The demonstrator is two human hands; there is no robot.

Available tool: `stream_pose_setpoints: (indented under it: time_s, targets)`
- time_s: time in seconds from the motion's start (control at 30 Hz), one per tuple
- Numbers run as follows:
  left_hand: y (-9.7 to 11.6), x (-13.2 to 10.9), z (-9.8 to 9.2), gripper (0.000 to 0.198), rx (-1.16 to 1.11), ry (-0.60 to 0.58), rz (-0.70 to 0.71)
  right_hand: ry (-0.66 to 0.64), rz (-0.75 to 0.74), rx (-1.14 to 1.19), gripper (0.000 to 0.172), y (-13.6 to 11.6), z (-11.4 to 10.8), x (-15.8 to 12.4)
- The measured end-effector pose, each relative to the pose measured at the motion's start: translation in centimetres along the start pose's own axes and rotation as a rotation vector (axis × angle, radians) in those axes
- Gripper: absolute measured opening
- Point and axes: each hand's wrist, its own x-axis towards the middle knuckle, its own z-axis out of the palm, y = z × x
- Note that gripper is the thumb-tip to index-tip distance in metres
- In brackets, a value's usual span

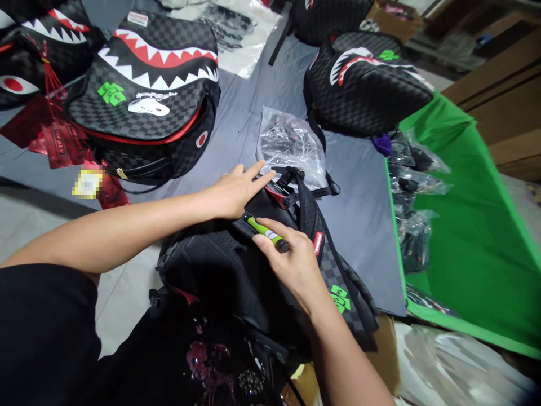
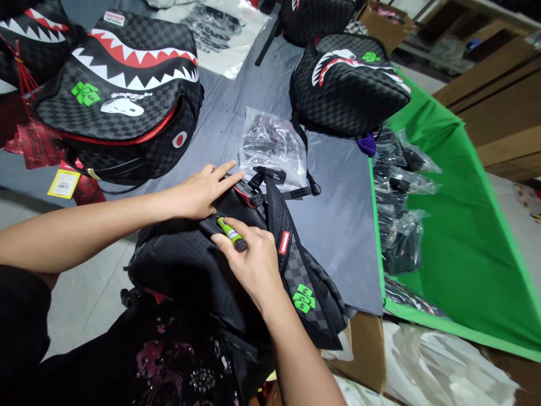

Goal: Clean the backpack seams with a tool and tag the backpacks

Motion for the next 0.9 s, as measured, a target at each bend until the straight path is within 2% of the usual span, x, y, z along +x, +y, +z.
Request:
stream_pose_setpoints:
  time_s: [0.13, 0.23, 0.5, 0.7, 0.9]
  targets:
    - [-0.2, 0.1, 0.2, 0.11, -0.008, 0.0, 0.009, 0.047, 0.028, 0.047, 0.02, 0.6, -0.9, -0.5]
    - [-0.4, 0.2, 0.4, 0.11, -0.019, 0.01, 0.021, -0.009, 0.048, 0.12, 0.021, 1.1, -1.2, -0.3]
    - [-0.3, 0.3, 0.3, 0.109, -0.03, -0.016, 0.007, -0.011, -0.045, 0.183, 0.025, 1.0, -0.2, 0.4]
    - [-0.6, 0.3, 0.7, 0.109, -0.033, 0.045, 0.047, 0.009, -0.104, 0.012, 0.027, 0.4, -0.1, 0.4]
    - [-0.8, 0.4, 1.0, 0.111, -0.052, 0.059, 0.056, -0.041, -0.129, 0.019, 0.029, 0.2, -0.1, 0.6]
